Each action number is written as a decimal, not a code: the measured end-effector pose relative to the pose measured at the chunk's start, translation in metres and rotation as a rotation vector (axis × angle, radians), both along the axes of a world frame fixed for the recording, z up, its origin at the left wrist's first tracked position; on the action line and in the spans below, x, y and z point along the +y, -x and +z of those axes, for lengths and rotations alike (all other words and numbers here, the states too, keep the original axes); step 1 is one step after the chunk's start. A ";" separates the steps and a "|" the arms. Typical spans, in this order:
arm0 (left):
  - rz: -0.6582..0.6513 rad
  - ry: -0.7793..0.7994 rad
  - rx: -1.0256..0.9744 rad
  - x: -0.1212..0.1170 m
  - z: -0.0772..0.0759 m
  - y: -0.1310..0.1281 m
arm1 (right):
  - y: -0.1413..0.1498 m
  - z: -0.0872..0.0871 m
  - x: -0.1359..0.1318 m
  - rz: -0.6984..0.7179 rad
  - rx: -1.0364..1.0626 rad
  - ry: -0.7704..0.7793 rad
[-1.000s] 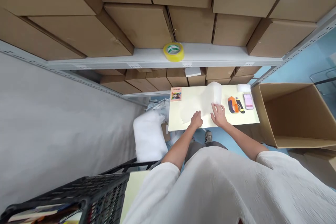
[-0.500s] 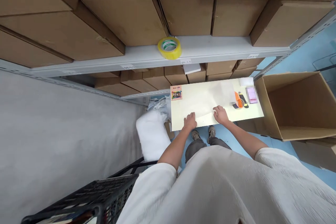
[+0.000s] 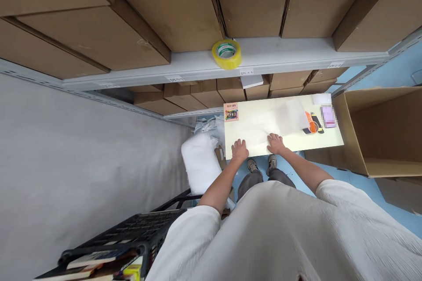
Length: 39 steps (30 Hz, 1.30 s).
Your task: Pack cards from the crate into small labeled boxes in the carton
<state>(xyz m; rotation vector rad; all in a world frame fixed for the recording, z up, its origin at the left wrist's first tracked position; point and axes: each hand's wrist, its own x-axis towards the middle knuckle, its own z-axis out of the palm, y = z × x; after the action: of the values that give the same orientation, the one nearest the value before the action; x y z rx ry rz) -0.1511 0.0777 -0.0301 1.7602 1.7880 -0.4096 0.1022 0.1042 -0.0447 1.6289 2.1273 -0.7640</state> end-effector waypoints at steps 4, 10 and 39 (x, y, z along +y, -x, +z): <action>-0.091 -0.063 -0.124 0.000 -0.002 0.001 | 0.011 -0.001 -0.005 -0.036 0.069 -0.060; -0.111 -0.118 -0.201 0.003 -0.007 -0.005 | 0.040 0.002 -0.014 0.034 0.191 -0.103; -0.092 -0.062 -0.199 -0.003 -0.022 0.046 | 0.053 0.002 -0.018 -0.129 0.114 -0.217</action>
<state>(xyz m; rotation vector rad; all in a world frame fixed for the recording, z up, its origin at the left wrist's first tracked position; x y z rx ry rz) -0.1976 0.0747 -0.0521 1.8611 1.6005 -0.2097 0.0492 0.0860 -0.0426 1.8906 2.2697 -0.7000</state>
